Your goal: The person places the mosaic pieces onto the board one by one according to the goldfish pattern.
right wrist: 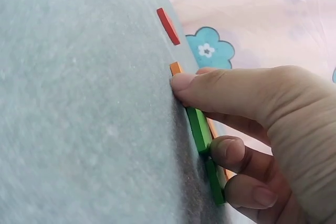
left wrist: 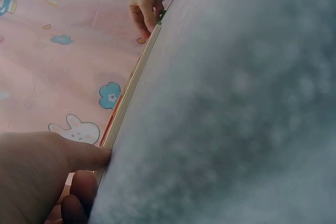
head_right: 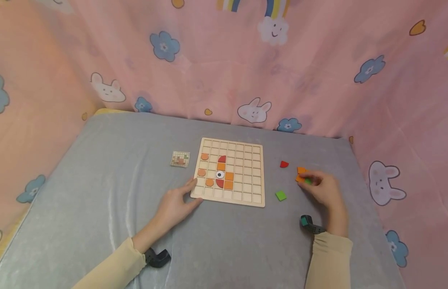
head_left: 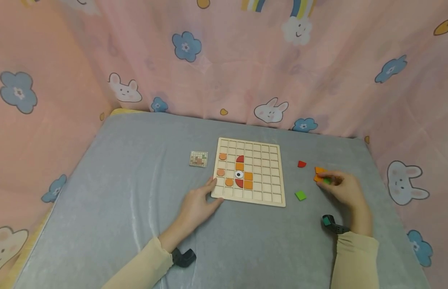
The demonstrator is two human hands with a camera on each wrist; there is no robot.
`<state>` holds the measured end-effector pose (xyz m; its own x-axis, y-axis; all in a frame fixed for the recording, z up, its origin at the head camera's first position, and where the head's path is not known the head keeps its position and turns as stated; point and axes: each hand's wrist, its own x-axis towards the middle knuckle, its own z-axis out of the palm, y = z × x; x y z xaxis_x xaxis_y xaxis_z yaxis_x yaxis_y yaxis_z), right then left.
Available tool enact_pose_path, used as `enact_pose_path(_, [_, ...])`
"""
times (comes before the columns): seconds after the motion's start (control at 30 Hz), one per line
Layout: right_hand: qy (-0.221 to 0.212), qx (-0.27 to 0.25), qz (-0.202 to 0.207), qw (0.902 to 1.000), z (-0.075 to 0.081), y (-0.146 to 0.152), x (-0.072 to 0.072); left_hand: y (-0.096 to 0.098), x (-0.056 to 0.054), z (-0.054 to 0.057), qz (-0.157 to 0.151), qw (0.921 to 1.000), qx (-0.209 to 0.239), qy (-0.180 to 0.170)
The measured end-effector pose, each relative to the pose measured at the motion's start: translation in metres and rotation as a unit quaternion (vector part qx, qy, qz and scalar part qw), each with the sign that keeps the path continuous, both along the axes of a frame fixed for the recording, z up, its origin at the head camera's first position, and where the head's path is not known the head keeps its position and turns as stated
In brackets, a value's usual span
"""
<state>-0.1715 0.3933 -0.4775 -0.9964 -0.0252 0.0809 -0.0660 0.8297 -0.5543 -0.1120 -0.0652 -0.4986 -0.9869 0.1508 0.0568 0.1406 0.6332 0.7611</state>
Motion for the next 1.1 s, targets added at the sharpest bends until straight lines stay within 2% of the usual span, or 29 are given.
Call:
enact_pose_path(0.3, [0.015,0.028,0.012,0.9994,0.000,-0.002,0.000,0.000,0.000,0.000,-0.001,1.0000,0.000,0.007])
enact_pose_path(0.43, [0.013,0.028,0.003,0.9995,0.004,-0.005,0.001,0.000,0.000,0.000,-0.001,1.0000,-0.002,0.006])
enact_pose_path(0.57, [0.020,0.022,0.012,0.9995,0.011,-0.016,-0.001,0.001,0.000,0.001,-0.001,1.0000,-0.002,0.006])
enact_pose_path(0.73, [0.048,0.010,0.048,0.9976,0.022,-0.041,-0.006,0.001,0.000,0.001,0.001,1.0000,0.000,0.007])
enact_pose_path(0.87, [0.064,-0.022,0.088,0.9938,0.027,-0.065,-0.010,0.001,0.000,0.000,0.001,1.0000,0.000,0.008])
enact_pose_path(1.0, [0.074,-0.049,0.124,0.9882,0.028,-0.088,-0.015,0.001,0.000,0.000,0.000,1.0000,0.001,0.007])
enact_pose_path(1.1, [0.076,-0.047,0.139,0.9863,0.026,-0.105,-0.022,0.001,0.000,0.000,0.000,1.0000,0.003,0.005])
